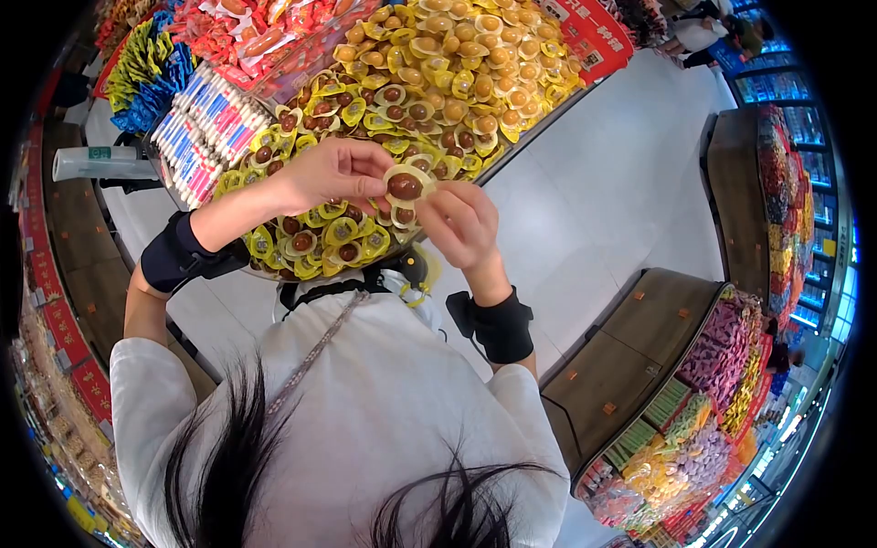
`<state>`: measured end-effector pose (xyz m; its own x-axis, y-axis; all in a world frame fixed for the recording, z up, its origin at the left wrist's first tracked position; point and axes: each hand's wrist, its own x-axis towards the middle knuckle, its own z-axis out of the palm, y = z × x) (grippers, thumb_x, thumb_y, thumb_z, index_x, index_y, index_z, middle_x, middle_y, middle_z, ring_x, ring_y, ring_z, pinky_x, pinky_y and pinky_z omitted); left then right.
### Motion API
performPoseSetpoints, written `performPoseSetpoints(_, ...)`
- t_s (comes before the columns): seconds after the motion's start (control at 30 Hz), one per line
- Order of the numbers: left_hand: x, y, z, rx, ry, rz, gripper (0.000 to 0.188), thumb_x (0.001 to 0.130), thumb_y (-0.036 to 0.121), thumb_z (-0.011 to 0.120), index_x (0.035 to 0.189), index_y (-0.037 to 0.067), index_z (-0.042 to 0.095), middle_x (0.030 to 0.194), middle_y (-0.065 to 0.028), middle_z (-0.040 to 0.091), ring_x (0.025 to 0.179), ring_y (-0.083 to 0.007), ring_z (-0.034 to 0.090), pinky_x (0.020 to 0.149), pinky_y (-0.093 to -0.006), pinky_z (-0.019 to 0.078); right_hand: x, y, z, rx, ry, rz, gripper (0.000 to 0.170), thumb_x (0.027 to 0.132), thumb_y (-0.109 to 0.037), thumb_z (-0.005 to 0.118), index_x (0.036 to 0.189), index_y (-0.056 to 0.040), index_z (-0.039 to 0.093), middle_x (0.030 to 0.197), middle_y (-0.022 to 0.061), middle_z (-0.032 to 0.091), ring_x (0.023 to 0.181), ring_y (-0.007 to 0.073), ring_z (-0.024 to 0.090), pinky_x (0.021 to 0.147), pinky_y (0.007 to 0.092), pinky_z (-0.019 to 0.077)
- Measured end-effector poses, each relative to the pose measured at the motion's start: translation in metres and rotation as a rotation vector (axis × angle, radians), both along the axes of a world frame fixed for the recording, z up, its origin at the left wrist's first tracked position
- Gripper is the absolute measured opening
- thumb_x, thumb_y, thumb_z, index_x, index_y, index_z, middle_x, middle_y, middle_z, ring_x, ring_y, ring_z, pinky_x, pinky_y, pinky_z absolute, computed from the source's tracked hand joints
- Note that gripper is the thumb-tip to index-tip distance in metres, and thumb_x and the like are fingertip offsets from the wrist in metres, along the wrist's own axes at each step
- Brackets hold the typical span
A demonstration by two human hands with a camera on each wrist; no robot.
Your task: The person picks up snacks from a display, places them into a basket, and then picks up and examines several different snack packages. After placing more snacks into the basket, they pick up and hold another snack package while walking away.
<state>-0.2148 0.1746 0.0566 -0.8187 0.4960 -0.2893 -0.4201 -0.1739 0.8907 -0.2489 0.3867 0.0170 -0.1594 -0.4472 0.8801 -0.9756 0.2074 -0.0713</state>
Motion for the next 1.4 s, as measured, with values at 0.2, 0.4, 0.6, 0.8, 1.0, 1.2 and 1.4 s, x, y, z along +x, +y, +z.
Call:
performPoseSetpoints(0.2,0.004,-0.002,-0.006,-0.134,0.011,0.037,0.024,0.082,0.014,0.058,0.102,0.001,0.055,0.091,-0.005,0.06,0.077,-0.01,0.058,0.067,-0.0237,0.0487,0.005,-0.001,-0.005,0.001,-0.116,0.07,0.029,0.055,0.0,0.063,0.084,-0.0008,0.06,0.081,0.0081,0.054,0.07,0.0241,0.055,0.053,0.0306,0.0464)
performPoseSetpoints(0.4,0.013,-0.024,-0.032,-0.382,0.135,0.145,0.025,0.085,0.018,0.057,0.102,0.0,0.053,0.084,-0.0034,0.058,0.075,-0.0072,0.055,0.065,-0.0201,0.0449,-0.034,0.01,-0.038,0.076,-0.496,-0.232,0.017,0.068,0.005,0.063,0.081,-0.0027,0.057,0.077,0.0082,0.054,0.064,0.0214,0.054,0.056,0.0269,0.0446)
performPoseSetpoints(0.6,0.026,-0.033,-0.045,-0.362,0.184,0.175,0.024,0.083,0.018,0.058,0.1,0.001,0.055,0.083,-0.0034,0.059,0.072,-0.0076,0.056,0.063,-0.0216,0.0453,-0.062,0.006,-0.072,0.249,-0.724,-0.378,0.006,0.075,-0.004,0.057,0.08,-0.003,0.054,0.078,0.0112,0.052,0.07,0.029,0.053,0.059,0.0353,0.0433)
performPoseSetpoints(0.8,0.032,-0.031,-0.043,-0.326,0.176,0.201,0.024,0.084,0.017,0.058,0.102,0.002,0.055,0.084,-0.003,0.058,0.075,-0.0084,0.056,0.065,-0.0219,0.0454,-0.072,-0.01,-0.085,0.264,-0.774,-0.353,0.005,0.075,-0.005,0.057,0.08,-0.003,0.057,0.078,0.012,0.053,0.071,0.0299,0.054,0.061,0.0372,0.0438)
performPoseSetpoints(1.0,0.034,-0.033,-0.043,-0.319,0.155,0.21,0.024,0.084,0.016,0.057,0.103,0.002,0.055,0.085,-0.0038,0.059,0.076,-0.0087,0.057,0.066,-0.0213,0.0452,-0.071,-0.014,-0.079,0.398,-0.76,-0.306,0.01,0.075,-0.006,0.056,0.082,-0.0037,0.063,0.077,0.011,0.057,0.076,0.0268,0.055,0.066,0.0345,0.0444)
performPoseSetpoints(1.2,0.034,-0.032,-0.043,-0.324,0.158,0.218,0.024,0.084,0.016,0.057,0.103,0.001,0.054,0.085,-0.0042,0.059,0.077,-0.0088,0.057,0.066,-0.0213,0.0453,-0.07,-0.013,-0.079,0.406,-0.712,-0.282,0.01,0.073,-0.007,0.055,0.079,-0.004,0.063,0.075,0.0094,0.058,0.077,0.0278,0.052,0.068,0.0365,0.0443)
performPoseSetpoints(1.4,0.035,-0.033,-0.043,-0.32,0.16,0.223,0.023,0.084,0.016,0.056,0.102,0.001,0.054,0.085,-0.004,0.059,0.077,-0.0087,0.057,0.066,-0.0211,0.0454,-0.061,-0.012,-0.071,0.375,-0.678,-0.342,0.006,0.07,-0.009,0.06,0.071,-0.0032,0.059,0.074,0.0093,0.056,0.076,0.0282,0.051,0.067,0.037,0.043)
